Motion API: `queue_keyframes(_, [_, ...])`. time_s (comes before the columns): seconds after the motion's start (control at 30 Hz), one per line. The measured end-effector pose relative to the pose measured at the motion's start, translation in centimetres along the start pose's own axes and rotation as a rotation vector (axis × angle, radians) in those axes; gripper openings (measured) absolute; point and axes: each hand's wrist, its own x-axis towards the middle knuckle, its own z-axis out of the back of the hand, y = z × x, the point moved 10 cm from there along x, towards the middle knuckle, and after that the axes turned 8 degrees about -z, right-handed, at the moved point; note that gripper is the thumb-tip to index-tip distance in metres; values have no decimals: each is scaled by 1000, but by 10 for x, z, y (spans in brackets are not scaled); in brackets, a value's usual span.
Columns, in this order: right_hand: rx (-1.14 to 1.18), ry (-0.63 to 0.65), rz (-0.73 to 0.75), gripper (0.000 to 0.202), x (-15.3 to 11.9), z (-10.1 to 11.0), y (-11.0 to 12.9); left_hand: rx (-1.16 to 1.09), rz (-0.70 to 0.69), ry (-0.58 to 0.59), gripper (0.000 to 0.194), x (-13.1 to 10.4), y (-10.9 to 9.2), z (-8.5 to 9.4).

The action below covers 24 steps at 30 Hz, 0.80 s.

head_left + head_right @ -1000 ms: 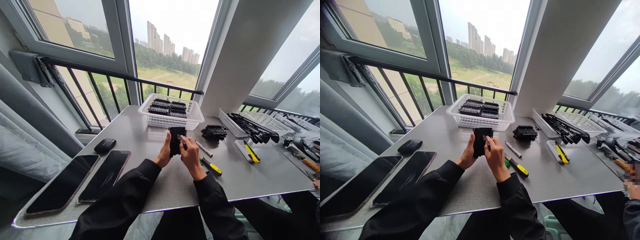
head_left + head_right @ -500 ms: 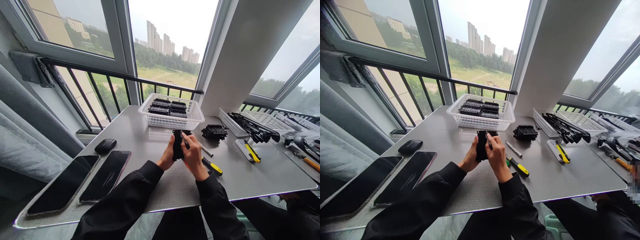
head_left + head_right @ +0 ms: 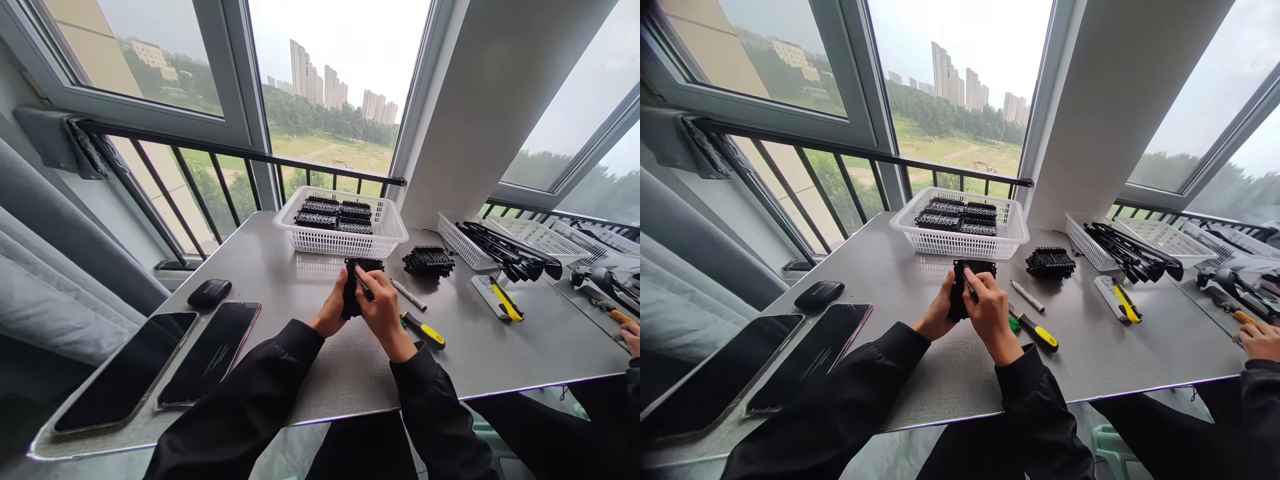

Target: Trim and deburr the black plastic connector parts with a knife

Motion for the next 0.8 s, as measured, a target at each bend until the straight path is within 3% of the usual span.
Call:
queue_keyframes(0.23, [-64, 306, 75, 32, -8, -34, 9, -95, -98, -35, 64, 7, -26, 2])
queue_keyframes(0.5, [-20, 443, 126, 27, -12, -38, 14, -57, -111, -53, 68, 8, -30, 6])
queue_keyframes(0.6, [-145, 433, 109, 22, -11, -37, 9, -17, -103, -75, 67, 8, -30, 9])
queue_keyframes(0.8, [-171, 196, 40, 27, -4, -18, -1, -22, -157, -121, 66, 8, -36, 15])
